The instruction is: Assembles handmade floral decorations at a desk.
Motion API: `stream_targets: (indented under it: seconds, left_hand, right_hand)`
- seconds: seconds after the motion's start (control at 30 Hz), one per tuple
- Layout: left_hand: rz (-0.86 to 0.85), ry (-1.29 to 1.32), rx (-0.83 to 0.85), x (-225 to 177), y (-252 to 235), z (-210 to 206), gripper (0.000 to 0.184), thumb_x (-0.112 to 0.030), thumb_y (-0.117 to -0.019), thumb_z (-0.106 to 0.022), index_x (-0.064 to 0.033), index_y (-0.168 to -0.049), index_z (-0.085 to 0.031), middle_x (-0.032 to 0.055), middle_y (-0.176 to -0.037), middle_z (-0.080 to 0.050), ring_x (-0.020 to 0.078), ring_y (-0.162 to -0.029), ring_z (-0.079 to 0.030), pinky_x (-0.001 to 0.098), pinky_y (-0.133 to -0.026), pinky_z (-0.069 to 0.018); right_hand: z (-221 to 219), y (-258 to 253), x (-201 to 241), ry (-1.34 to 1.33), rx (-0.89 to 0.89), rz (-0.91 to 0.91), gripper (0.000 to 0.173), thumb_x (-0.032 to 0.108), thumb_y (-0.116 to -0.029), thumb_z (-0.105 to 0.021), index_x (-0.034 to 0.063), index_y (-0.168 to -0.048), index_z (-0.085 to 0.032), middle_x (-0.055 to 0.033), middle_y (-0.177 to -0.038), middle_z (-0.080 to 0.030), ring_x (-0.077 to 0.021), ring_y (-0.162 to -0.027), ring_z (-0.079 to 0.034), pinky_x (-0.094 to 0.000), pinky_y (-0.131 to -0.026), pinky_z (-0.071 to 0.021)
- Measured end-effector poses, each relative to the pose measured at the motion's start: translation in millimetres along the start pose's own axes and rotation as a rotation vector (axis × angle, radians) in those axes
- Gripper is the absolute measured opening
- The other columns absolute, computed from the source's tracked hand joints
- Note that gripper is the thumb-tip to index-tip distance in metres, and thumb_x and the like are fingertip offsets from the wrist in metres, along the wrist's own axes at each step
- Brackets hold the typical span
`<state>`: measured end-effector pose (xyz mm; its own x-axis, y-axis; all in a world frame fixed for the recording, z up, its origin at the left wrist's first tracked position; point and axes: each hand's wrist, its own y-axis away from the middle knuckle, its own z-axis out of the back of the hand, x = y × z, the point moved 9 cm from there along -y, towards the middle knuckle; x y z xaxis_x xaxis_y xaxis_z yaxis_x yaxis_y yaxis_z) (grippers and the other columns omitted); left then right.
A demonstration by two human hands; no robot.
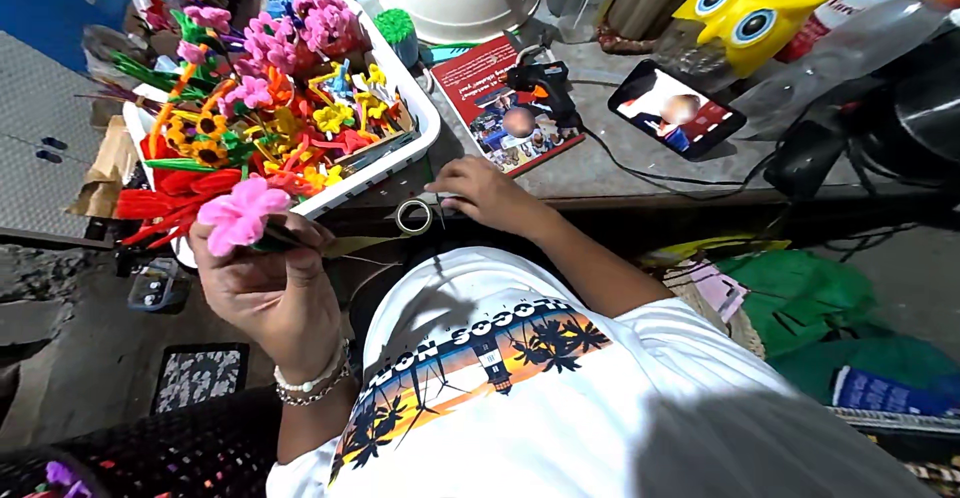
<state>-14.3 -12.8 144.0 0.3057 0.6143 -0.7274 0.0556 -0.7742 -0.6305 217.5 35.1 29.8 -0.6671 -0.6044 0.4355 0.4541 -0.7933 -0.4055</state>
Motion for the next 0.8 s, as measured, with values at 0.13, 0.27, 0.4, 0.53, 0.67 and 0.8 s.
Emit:
stream_targets:
  seconds: [0.13,0.27,0.4,0.53,0.67,0.8]
  left_hand:
    - [-0.029,-0.014,-0.018,-8,-1,7,0.044,-0.022,-0.0881,-0.081,-0.0241,-0.124,-0.056,-0.0090,-0.104,-0.068,0.0061,-0.088,-0.066,0.0242,-0.078,-0.0578]
    - [-0.046,-0.034,-0.028,-10,-1,12,0.044,-0.022,-0.0893,-0.080,-0.0254,-0.125,-0.055,-0.0106,-0.104,-0.067,0.0049,-0.089,-0.065,0.0237,-0.079,-0.0566]
    - [-0.011,-0.033,-0.015,-5,-1,5,0.043,-0.023,-0.0894,-0.080,-0.0253,-0.124,-0.055,-0.0112,-0.104,-0.068,0.0048,-0.090,-0.066,0.0241,-0.081,-0.0575]
    - [0.029,-0.083,0.059,-5,-1,-8,0.044,-0.023,-0.0917,-0.078,-0.0246,-0.129,-0.055,-0.0117,-0.112,-0.067,0.0047,-0.094,-0.067,0.0237,-0.083,-0.0596]
    - [0.041,-0.081,0.116,-5,-4,-18,0.043,-0.019,-0.0930,-0.077,-0.0190,-0.130,-0.054,-0.0086,-0.119,-0.065,0.0042,-0.096,-0.066,0.0211,-0.084,-0.0586]
    - [0.121,-0.086,0.143,2,-2,-23,0.044,-0.013,-0.0934,-0.075,-0.0139,-0.132,-0.053,-0.0061,-0.114,-0.067,0.0054,-0.095,-0.067,0.0221,-0.083,-0.0593]
  right_hand:
    - [-23,-7,-3,-0.002,0.095,-0.053,0.025,0.022,-0.1023,-0.063,0.0051,-0.116,-0.075,-0.0173,-0.116,-0.066,-0.0323,-0.109,-0.064,-0.0450,-0.097,-0.0538]
    - [-8,-1,-23,0.044,0.020,-0.315,0.023,0.013,-0.1026,-0.060,-0.0070,-0.103,-0.073,-0.0216,-0.110,-0.066,-0.0346,-0.103,-0.068,-0.0453,-0.093,-0.0568]
    - [2,-3,-48,0.179,0.032,-0.469,0.019,0.004,-0.1006,-0.060,-0.0087,-0.109,-0.071,-0.0250,-0.117,-0.065,-0.0402,-0.113,-0.064,-0.0503,-0.098,-0.0539]
    - [23,-10,-29,0.064,-0.081,-0.348,0.023,0.010,-0.1007,-0.062,-0.0044,-0.117,-0.071,-0.0227,-0.126,-0.064,-0.0385,-0.119,-0.062,-0.0499,-0.104,-0.0502]
    - [36,-21,54,-0.564,-0.129,0.011,0.026,0.016,-0.1042,-0.058,-0.0028,-0.115,-0.070,-0.0128,-0.121,-0.069,-0.0187,-0.116,-0.066,-0.0355,-0.102,-0.0554]
    - [27,-30,110,-0.955,0.002,0.134,0.034,0.018,-0.1033,-0.057,-0.0088,-0.124,-0.061,-0.0125,-0.120,-0.067,-0.0114,-0.111,-0.064,-0.0297,-0.096,-0.0558]
